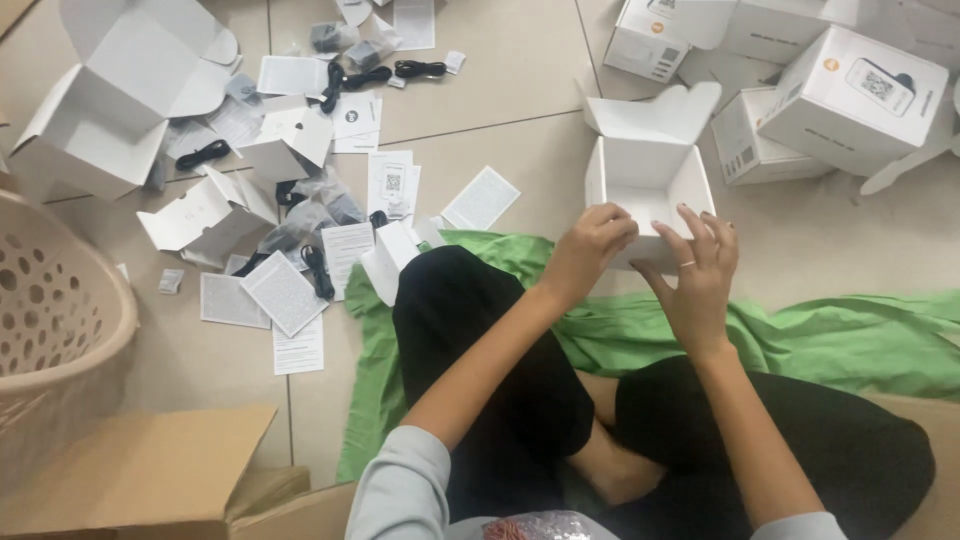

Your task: The person organizes and packs small electronic device components and manuals into boxes on the floor.

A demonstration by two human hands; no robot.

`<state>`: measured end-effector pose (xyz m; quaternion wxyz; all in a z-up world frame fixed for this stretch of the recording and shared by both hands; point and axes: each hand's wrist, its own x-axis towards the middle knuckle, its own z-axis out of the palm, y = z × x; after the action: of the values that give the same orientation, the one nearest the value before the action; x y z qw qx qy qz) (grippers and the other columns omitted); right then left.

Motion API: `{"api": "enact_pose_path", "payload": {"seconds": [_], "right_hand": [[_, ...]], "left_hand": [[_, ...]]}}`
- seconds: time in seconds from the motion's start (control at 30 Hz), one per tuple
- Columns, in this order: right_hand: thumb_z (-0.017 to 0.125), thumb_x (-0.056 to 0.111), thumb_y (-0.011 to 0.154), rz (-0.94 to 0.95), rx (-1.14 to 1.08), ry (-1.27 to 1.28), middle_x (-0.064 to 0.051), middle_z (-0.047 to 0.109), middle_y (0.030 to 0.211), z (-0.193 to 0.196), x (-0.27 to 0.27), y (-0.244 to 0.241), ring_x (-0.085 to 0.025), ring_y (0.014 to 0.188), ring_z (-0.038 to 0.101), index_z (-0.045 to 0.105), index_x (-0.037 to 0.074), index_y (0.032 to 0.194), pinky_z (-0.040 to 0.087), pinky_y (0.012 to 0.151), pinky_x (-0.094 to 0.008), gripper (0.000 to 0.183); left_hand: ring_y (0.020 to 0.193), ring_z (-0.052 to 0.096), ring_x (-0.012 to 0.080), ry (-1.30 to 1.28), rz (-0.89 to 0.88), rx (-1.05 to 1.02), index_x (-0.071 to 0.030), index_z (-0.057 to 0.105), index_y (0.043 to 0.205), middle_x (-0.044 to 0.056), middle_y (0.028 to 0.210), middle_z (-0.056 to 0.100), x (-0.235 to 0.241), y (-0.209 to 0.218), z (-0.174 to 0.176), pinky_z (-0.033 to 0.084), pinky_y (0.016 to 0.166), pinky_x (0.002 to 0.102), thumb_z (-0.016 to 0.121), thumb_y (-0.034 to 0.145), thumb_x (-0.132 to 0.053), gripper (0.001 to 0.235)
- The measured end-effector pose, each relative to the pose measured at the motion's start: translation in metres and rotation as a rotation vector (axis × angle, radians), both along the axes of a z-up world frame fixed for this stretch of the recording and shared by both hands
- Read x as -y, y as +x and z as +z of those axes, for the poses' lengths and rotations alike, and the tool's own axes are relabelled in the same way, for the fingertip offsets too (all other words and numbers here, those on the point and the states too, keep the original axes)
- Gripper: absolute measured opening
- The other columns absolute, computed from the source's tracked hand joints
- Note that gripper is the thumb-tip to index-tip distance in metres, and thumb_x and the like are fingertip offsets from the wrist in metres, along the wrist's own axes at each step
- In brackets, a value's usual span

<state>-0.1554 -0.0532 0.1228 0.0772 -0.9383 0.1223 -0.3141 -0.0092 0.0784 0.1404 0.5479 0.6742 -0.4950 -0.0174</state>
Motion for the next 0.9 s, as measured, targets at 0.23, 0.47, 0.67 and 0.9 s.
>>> {"api": "enact_pose_path", "payload": {"seconds": [0.23,0.47,0.67,0.9], "right_hand": [[0.084,0.014,0.081,-0.067,-0.112,0.183,-0.019,0.042,0.16,-0.066,0.032,-0.039,-0.04,0.147,0.043,0.063,0.013,0.136,0.037,0.124,-0.056,0.059],[0.069,0.018,0.103,-0.353,0.187,0.715,-0.026,0.037,0.155,-0.094,0.057,-0.035,-0.04,0.142,0.043,0.052,-0.001,0.144,0.04,0.116,-0.05,0.049],[0.061,0.008,0.101,-0.345,0.128,0.73,-0.026,0.064,0.133,-0.127,0.078,-0.042,-0.033,0.121,0.065,0.052,-0.006,0.146,0.053,0.098,-0.039,0.048],[0.054,0.009,0.1,-0.477,-0.014,0.854,-0.025,0.069,0.122,-0.107,0.082,-0.041,-0.031,0.104,0.073,0.051,0.003,0.153,0.056,0.092,-0.04,0.053]], "left_hand": [[0.113,0.061,0.0256,0.32,0.04,0.268,-0.016,0.072,0.089,-0.001,0.104,0.067,0.04,-0.022,-0.1,0.05,0.096,0.044,0.077,0.081,-0.021,0.01],[0.127,0.055,0.0363,0.28,0.161,0.319,-0.009,0.064,0.123,0.019,0.138,0.057,0.061,-0.034,-0.096,0.045,0.103,0.047,0.073,0.089,-0.027,0.04],[0.117,0.063,0.0439,0.453,0.075,-0.001,-0.004,0.04,0.155,0.028,0.145,0.055,0.078,-0.024,-0.149,0.051,0.098,0.049,0.06,0.1,-0.014,0.06],[0.138,0.053,0.0448,0.394,0.053,-0.003,-0.006,0.036,0.16,0.027,0.155,0.047,0.087,-0.025,-0.162,0.045,0.114,0.048,0.057,0.101,-0.012,0.063]]}}
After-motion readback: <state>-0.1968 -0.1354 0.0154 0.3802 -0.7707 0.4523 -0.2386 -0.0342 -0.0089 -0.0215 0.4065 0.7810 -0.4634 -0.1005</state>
